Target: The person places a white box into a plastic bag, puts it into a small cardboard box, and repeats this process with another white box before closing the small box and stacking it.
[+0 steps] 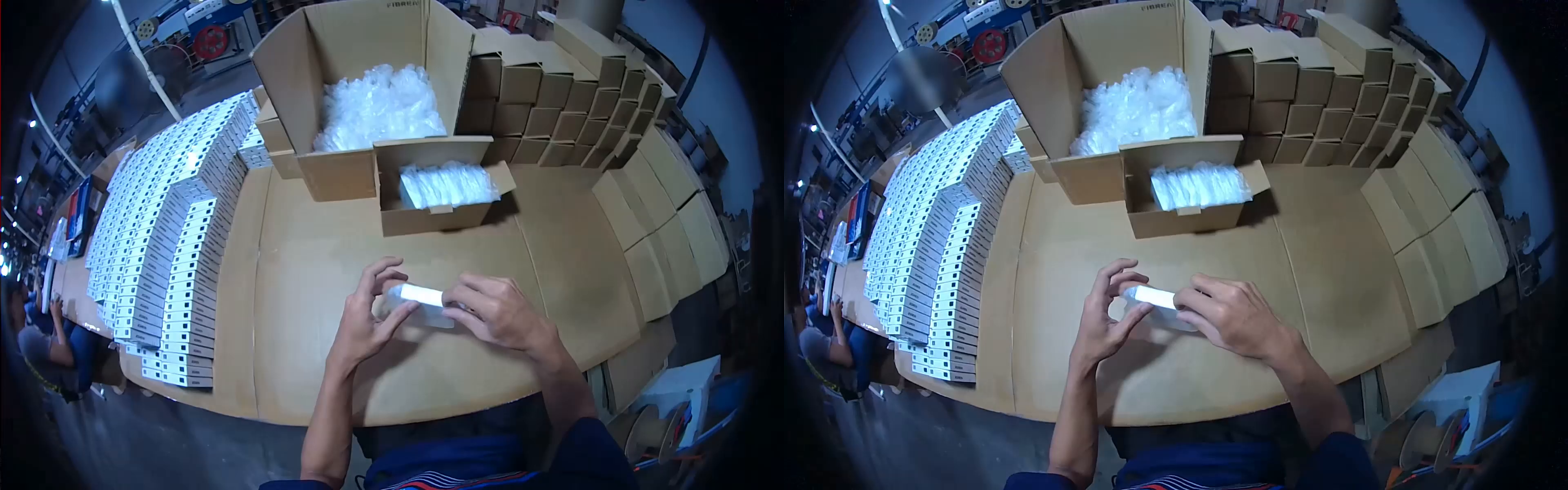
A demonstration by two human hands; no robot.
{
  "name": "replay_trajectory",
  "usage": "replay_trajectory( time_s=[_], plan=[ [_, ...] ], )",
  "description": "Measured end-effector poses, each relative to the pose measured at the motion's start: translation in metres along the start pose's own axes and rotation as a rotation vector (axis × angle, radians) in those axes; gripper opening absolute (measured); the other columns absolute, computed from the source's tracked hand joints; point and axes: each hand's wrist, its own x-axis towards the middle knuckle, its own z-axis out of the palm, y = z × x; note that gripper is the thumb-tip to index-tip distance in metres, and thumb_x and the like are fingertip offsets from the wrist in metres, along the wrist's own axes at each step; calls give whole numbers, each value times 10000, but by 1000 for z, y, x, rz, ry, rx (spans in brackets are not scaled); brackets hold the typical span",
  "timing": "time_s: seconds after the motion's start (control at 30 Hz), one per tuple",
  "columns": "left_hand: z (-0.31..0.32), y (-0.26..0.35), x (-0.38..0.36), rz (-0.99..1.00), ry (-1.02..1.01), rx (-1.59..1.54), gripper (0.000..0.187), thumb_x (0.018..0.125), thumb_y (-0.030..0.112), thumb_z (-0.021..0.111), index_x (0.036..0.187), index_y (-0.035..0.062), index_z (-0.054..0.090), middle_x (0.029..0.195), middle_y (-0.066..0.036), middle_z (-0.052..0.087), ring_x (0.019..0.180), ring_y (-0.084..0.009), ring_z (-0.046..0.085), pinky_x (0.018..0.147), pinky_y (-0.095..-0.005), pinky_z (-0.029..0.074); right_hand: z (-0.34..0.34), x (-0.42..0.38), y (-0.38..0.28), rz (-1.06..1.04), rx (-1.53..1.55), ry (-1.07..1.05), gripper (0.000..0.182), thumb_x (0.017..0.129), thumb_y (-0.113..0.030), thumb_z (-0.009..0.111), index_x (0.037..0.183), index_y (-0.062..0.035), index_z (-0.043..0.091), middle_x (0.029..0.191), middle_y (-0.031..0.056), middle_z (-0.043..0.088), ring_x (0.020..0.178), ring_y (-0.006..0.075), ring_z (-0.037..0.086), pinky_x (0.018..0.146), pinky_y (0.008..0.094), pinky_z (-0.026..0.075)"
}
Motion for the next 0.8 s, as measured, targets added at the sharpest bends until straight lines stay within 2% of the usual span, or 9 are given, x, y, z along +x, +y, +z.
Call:
replay_trajectory(
  time_s=[0.1, 0.13, 0.23, 0.37, 0.43, 0.6, 0.7, 0.73, 0.8],
  plan=[
    [-8, -7, 25, 52, 200, 85, 588, 964, 120, 685, 1487, 46, 426, 1232, -213, 679, 1161, -302, 654, 1057, -446, 464, -4, 25, 8, 79, 62, 158, 182, 832, -87, 795, 957, -44, 671, 900, 116, 647, 751, 314, 666, 670, 419, 538],
    [-11, -13, 33, 76, 210, 226, 563, 1000, 146, 624, 1520, 80, 420, 1275, -214, 643, 1231, -350, 606, 1066, -450, 461, -8, 37, 10, 68, 37, 254, 177, 819, -44, 798, 942, -31, 672, 885, 123, 655, 722, 302, 660, 653, 394, 535],
    [-16, -17, 52, 160, 168, 651, 556, 989, 134, 631, 1515, 116, 450, 1333, -201, 593, 1242, -380, 572, 1064, -461, 463, -3, 71, 17, 216, -7, 461, 170, 821, -26, 793, 942, -22, 674, 862, 122, 650, 691, 285, 649, 621, 376, 525],
    [-11, -38, 73, 116, 149, 762, 574, 982, 153, 639, 1527, 159, 459, 1334, -193, 571, 1183, -379, 575, 1024, -467, 484, 30, 106, 34, 244, -48, 689, 180, 841, -26, 780, 987, -12, 675, 879, 122, 647, 662, 269, 644, 565, 363, 529],
    [-11, -46, 75, 130, 172, 790, 585, 980, 166, 642, 1533, 146, 453, 1336, -184, 580, 1163, -374, 583, 1008, -464, 491, 49, 117, 40, 233, -45, 723, 201, 866, -26, 761, 1042, -13, 664, 911, 133, 633, 631, 286, 657, 489, 362, 557],
    [-12, -47, 78, 111, 158, 754, 598, 969, 162, 650, 1532, 119, 456, 1344, -160, 593, 1150, -362, 590, 994, -454, 498, 84, 125, 60, 284, -93, 719, 189, 867, -25, 755, 1033, -14, 666, 901, 136, 627, 674, 321, 672, 544, 403, 559],
    [-14, -46, 79, 87, 144, 789, 622, 946, 146, 667, 1533, 125, 462, 1331, -143, 606, 1131, -341, 601, 974, -448, 503, 92, 128, 73, 266, -180, 670, 196, 853, -9, 775, 1024, 6, 682, 872, 131, 641, 661, 262, 668, 514, 350, 550],
    [-14, -46, 80, 87, 155, 791, 633, 937, 142, 674, 1534, 126, 463, 1326, -139, 610, 1124, -336, 605, 965, -445, 507, 91, 128, 72, 296, -182, 639, 165, 873, -62, 749, 1011, -22, 667, 896, 151, 620, 711, 369, 672, 614, 443, 555],
    [-12, -44, 80, 79, 173, 790, 656, 918, 134, 688, 1535, 127, 465, 1315, -130, 618, 1110, -324, 614, 948, -439, 513, 86, 131, 69, 309, -199, 582, 154, 871, -62, 747, 993, -23, 662, 894, 159, 615, 711, 378, 668, 616, 452, 551]
  ],
)
